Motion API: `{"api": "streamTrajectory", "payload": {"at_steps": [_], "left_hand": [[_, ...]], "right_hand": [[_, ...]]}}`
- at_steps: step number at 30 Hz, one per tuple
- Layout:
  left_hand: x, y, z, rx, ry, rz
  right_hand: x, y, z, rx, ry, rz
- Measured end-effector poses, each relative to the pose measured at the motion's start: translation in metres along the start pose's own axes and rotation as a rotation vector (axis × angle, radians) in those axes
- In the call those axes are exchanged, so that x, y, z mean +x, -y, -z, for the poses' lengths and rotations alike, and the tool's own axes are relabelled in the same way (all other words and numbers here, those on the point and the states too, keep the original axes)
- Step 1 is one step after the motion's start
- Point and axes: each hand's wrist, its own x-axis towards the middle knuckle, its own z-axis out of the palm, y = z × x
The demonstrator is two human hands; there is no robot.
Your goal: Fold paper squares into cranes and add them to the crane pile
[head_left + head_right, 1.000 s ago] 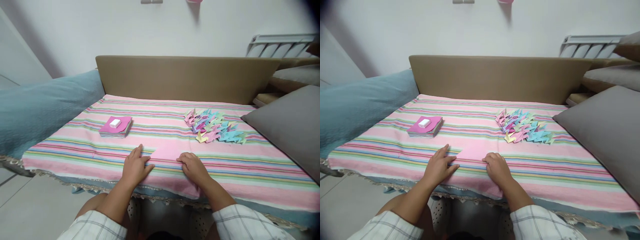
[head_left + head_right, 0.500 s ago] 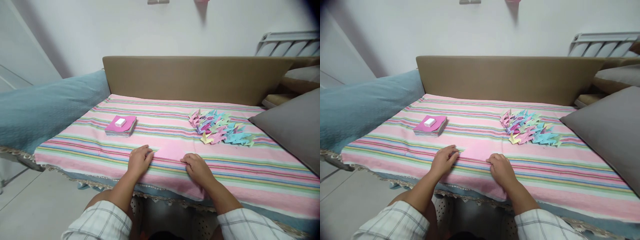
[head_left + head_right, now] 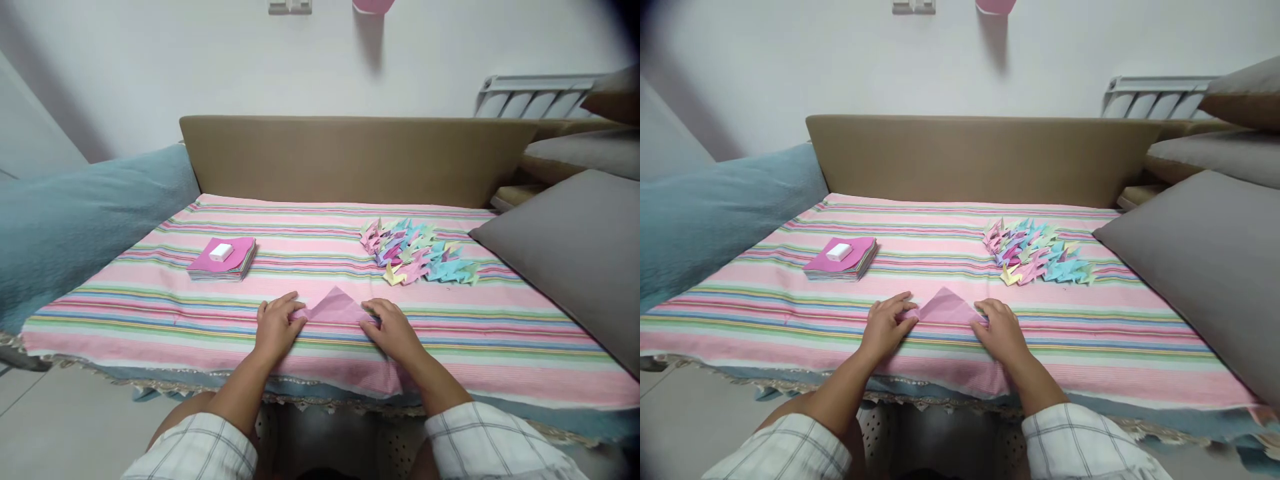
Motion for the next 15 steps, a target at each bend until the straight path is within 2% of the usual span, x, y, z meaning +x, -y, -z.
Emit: {"api": "streamTrajectory", "payload": {"at_steps": [7,15], "left_hand": [[-0.002,0.003,0.001,-0.032,0.016,-0.041],[-0.002,0.011,-0.008,0.113,-0.032,-0.188]], "right_hand": [[0.000,0.003,0.004,0.266,0.070,0.049],[0.000,0.004,-0.001,0.175,0.137,-0.032]]}}
